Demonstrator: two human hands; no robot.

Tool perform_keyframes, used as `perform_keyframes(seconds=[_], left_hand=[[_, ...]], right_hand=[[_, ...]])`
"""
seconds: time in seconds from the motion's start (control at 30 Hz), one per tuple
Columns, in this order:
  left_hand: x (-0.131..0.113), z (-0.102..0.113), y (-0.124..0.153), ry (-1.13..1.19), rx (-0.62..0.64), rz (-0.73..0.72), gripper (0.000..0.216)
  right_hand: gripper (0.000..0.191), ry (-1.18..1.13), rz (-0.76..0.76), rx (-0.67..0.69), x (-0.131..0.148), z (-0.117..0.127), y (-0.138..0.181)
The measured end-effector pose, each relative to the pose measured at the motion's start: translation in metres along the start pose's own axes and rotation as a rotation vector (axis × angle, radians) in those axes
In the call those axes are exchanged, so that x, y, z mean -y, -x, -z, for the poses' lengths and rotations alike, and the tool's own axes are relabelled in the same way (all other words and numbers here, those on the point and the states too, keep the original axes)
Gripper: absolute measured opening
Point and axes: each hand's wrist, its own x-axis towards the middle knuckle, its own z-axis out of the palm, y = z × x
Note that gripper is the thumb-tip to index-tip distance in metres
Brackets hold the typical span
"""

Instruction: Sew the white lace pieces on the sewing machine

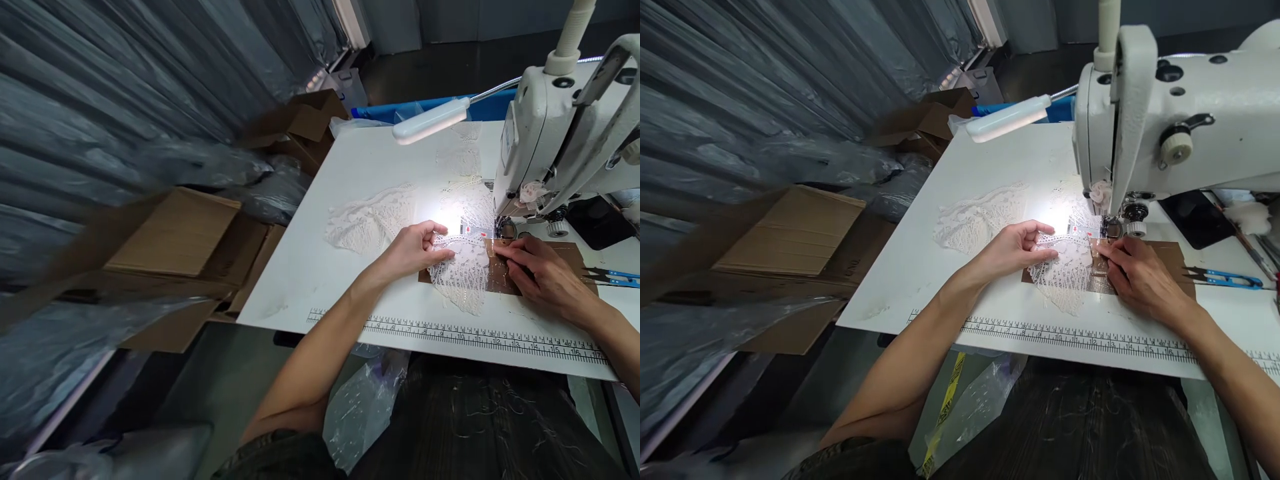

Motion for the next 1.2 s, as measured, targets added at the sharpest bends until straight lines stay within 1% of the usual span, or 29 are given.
perform_keyframes(seconds=[0.17,0.3,0.47,0.63,0.77,0.93,1.03,1.13,1.2], left_hand=[[-0.001,-0.002,0.003,-0.054,0.012,-0.035,0.034],[-0.002,-0.003,0.004,-0.121,0.004,-0.071,0.032],[-0.001,-0.001,0.003,-0.118,-0.009,-0.067,0.032],[0.002,0.001,0.001,-0.024,0.007,-0.037,0.032],[0.0,0.0,0.0,-0.016,0.013,0.004,0.033],[-0.001,0.002,0.001,-0.02,0.011,0.002,0.036],[-0.001,0.003,0.001,0.008,0.018,0.01,0.037],[-0.001,0.002,0.0,0.023,0.014,0.018,0.036],[-0.001,0.002,-0.001,0.022,0.002,0.017,0.035]], right_hand=[[0.041,0.066,0.07,-0.033,-0.001,-0.008,0.001],[0.039,0.115,0.079,-0.044,0.001,-0.013,0.0],[0.038,0.085,0.033,-0.049,0.002,-0.011,0.002],[0.042,-0.07,-0.021,-0.019,0.001,-0.004,0.003],[0.041,-0.055,-0.016,-0.034,0.002,-0.004,0.002],[0.04,-0.018,-0.022,-0.042,0.003,-0.004,0.002],[0.04,-0.004,0.032,-0.042,0.004,-0.003,0.003],[0.037,0.015,0.113,-0.003,0.005,-0.002,0.004],[0.036,0.036,0.141,0.018,0.006,-0.003,0.005]])
